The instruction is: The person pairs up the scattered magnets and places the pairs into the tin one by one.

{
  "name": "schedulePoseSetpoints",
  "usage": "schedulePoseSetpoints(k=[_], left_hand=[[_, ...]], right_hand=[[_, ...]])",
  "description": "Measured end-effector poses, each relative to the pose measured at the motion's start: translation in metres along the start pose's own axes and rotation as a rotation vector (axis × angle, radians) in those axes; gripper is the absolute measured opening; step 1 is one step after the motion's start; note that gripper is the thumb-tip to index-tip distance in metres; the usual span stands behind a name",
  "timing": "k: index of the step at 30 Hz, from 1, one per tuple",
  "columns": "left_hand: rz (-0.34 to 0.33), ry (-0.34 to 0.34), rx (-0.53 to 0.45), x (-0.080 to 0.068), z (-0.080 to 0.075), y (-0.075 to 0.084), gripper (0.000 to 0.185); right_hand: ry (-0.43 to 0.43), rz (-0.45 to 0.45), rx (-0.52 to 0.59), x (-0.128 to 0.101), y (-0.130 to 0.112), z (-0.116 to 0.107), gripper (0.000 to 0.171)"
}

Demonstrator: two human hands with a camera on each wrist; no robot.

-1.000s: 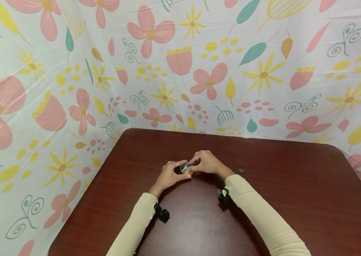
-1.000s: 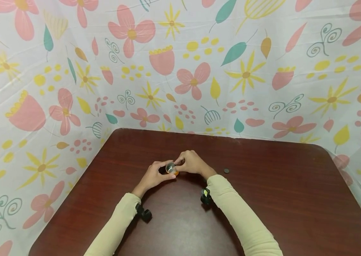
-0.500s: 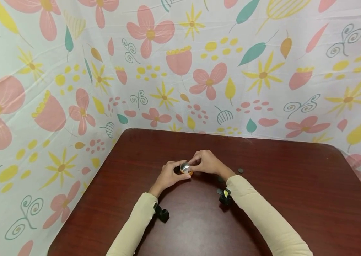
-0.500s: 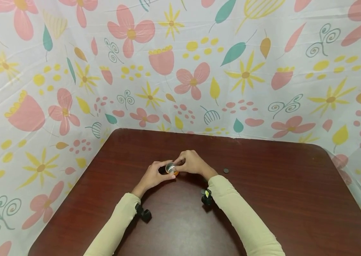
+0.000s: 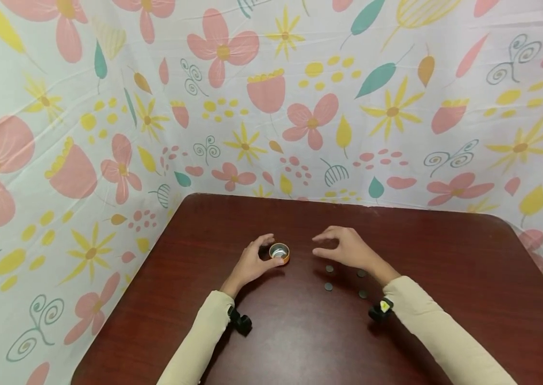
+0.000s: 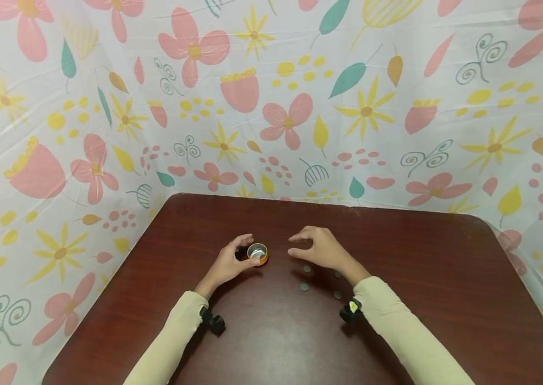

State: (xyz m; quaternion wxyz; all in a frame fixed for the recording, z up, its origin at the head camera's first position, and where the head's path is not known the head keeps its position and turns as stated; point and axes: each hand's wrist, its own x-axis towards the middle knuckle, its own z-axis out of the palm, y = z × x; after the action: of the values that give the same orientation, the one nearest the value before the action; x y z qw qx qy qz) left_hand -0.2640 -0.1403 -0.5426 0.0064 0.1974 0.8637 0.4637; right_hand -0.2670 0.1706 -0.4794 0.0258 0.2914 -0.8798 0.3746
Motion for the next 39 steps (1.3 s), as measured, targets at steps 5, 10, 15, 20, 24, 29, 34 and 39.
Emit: schedulePoseSetpoints(k=[5, 10, 15, 20, 24, 29, 34, 39], left_hand=[[0.183, 0.084, 0.044, -0.002, 0.002, 0.023, 0.068], [0.421, 0.055, 0.136, -0.004, 0.012, 0.053, 0.058], [0.43, -0.131, 0.124, -0.006, 0.028, 0.076, 0.062], [0.364, -0.284, 0.15, -0.003, 0.043, 0.079, 0.063], [0.336, -0.342, 0.157, -0.001, 0.056, 0.07, 0.059], [0.315, -0.36, 0.114, 0.0, 0.065, 0.061, 0.055], [0.271, -0.363, 0.154, 0.003, 0.072, 0.055, 0.051], [0.263, -0.377, 0.176, 0.005, 0.078, 0.054, 0.044]], right_hand=[[0.04, 0.045, -0.058, -0.033, 0.007, -0.024, 0.038], [0.082, 0.069, -0.116, -0.066, 0.016, -0.043, 0.036], [0.076, 0.086, -0.198, -0.096, 0.019, -0.053, 0.039], [0.065, 0.089, -0.245, -0.118, 0.021, -0.05, 0.042], [0.061, 0.07, -0.266, -0.133, 0.024, -0.043, 0.039], [0.075, 0.034, -0.241, -0.139, 0.029, -0.033, 0.035], [0.045, 0.017, -0.192, -0.137, 0.033, -0.023, 0.033], [-0.008, 0.045, -0.159, -0.135, 0.034, -0.017, 0.031]])
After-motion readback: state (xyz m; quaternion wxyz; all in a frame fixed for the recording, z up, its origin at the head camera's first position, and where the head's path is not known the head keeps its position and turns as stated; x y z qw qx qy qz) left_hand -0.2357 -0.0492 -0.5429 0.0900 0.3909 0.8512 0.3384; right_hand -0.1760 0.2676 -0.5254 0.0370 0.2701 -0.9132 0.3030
